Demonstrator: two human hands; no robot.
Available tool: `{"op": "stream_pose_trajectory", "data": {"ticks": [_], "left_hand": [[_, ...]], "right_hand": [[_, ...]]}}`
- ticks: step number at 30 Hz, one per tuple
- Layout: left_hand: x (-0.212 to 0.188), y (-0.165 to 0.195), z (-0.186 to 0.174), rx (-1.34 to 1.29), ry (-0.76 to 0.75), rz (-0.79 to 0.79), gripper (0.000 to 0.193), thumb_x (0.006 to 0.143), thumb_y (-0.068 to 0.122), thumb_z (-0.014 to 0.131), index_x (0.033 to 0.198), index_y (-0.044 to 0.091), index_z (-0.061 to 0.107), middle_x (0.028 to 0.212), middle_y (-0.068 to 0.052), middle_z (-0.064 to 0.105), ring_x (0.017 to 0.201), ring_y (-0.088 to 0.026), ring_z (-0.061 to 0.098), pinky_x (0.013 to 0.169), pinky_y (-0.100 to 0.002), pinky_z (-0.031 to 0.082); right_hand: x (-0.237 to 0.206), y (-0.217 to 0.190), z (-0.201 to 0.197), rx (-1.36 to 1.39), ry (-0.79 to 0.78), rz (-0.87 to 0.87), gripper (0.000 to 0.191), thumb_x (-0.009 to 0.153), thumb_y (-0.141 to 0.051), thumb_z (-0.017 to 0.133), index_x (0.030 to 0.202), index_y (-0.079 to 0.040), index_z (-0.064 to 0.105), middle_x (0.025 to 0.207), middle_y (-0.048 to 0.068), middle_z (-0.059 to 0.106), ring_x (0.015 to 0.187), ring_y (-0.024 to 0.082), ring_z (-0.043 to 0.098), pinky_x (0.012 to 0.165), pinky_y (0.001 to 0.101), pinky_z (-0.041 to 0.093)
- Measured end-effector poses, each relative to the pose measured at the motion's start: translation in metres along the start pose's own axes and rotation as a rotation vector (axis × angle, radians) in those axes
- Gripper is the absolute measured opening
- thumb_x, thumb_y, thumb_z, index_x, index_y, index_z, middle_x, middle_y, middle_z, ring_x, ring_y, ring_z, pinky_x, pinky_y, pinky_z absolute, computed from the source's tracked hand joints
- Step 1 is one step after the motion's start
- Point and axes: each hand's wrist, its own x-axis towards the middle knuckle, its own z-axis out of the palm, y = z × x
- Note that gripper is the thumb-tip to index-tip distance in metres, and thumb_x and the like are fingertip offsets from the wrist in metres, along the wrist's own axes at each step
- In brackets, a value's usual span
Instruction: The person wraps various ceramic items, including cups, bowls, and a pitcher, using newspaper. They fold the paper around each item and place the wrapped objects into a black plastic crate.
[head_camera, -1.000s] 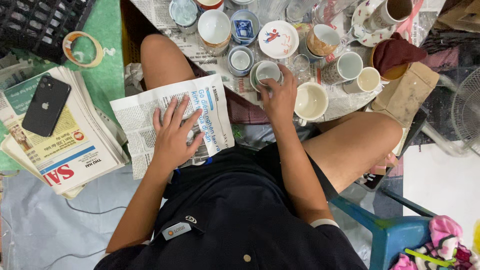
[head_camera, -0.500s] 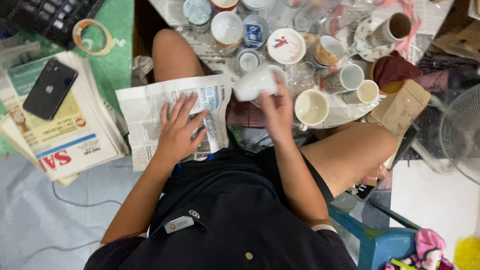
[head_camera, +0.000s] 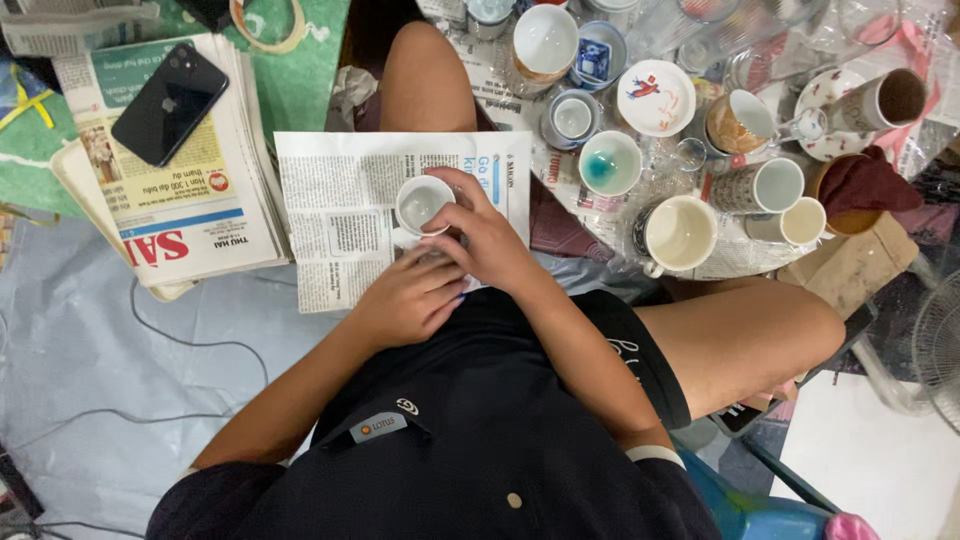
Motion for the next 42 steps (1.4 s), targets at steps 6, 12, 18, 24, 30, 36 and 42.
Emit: {"op": "stream_pose_trajectory", "data": {"ticks": [6,12,18,24,30,36,42], "left_hand": [[-0.025,-0.042,-0.067,0.048,0.624,-0.535,0.040,0.084,0.008,0.072,0.120,-0.003,0.058,0.122,-0.017,0.062,0.114,-0.029,0.060,0.097,-0.040,0.049],[-0.022,-0.066,-0.087,-0.602,0.496,-0.905,0.035,0.097,0.014,0.075,0.126,-0.002,0.064,0.114,-0.009,0.070,0.100,-0.014,0.067,0.088,-0.028,0.055],[-0.004,-0.015,-0.091,-0.046,0.274,-0.501,0.018,0.096,0.004,0.077,0.114,0.007,0.077,0.116,-0.010,0.073,0.104,-0.022,0.069,0.084,-0.031,0.057],[0.032,0.014,-0.097,0.220,0.135,-0.209,0.030,0.080,0.020,0.083,0.106,0.006,0.076,0.136,-0.015,0.061,0.119,-0.036,0.062,0.099,-0.043,0.052],[0.032,0.012,-0.089,0.146,0.047,-0.331,0.042,0.088,0.027,0.079,0.118,-0.001,0.071,0.147,-0.016,0.056,0.120,-0.037,0.063,0.101,-0.043,0.051],[0.033,0.016,-0.083,0.099,0.002,-0.391,0.049,0.093,0.026,0.072,0.129,-0.006,0.063,0.149,-0.018,0.055,0.121,-0.038,0.062,0.101,-0.044,0.050],[0.046,0.024,-0.081,0.099,-0.039,-0.444,0.047,0.095,0.024,0.068,0.126,-0.010,0.062,0.149,-0.020,0.053,0.120,-0.040,0.061,0.100,-0.047,0.049]], "right_hand": [[-0.007,0.007,0.006,-0.197,-0.056,-0.068,0.024,0.090,-0.011,0.080,0.105,-0.010,0.062,0.150,0.011,0.046,0.126,0.036,0.062,0.093,0.0406,0.057],[-0.008,0.003,0.008,-0.231,-0.035,-0.069,0.025,0.092,-0.016,0.080,0.104,-0.012,0.059,0.150,0.009,0.047,0.121,0.034,0.066,0.087,0.0391,0.059],[-0.012,0.003,0.011,-0.304,-0.057,-0.011,0.023,0.092,-0.015,0.079,0.105,-0.011,0.061,0.151,0.011,0.046,0.114,0.034,0.067,0.082,0.0409,0.058],[-0.012,-0.001,0.013,-0.354,-0.027,-0.044,0.030,0.092,-0.017,0.080,0.115,-0.011,0.061,0.151,0.011,0.049,0.122,0.034,0.065,0.087,0.0407,0.059],[-0.024,0.014,-0.009,-0.197,0.284,-0.047,0.056,0.088,-0.011,0.080,0.136,-0.004,0.052,0.147,0.014,0.051,0.133,0.033,0.059,0.110,0.0418,0.051],[-0.036,0.059,-0.034,0.442,0.610,0.396,0.063,0.093,-0.017,0.077,0.142,-0.002,0.040,0.134,0.012,0.059,0.115,0.020,0.065,0.097,0.0320,0.055],[-0.044,0.056,-0.009,0.702,0.427,0.655,0.028,0.100,-0.025,0.068,0.114,-0.002,0.073,0.100,0.002,0.076,0.089,0.009,0.067,0.082,0.0262,0.053]]}}
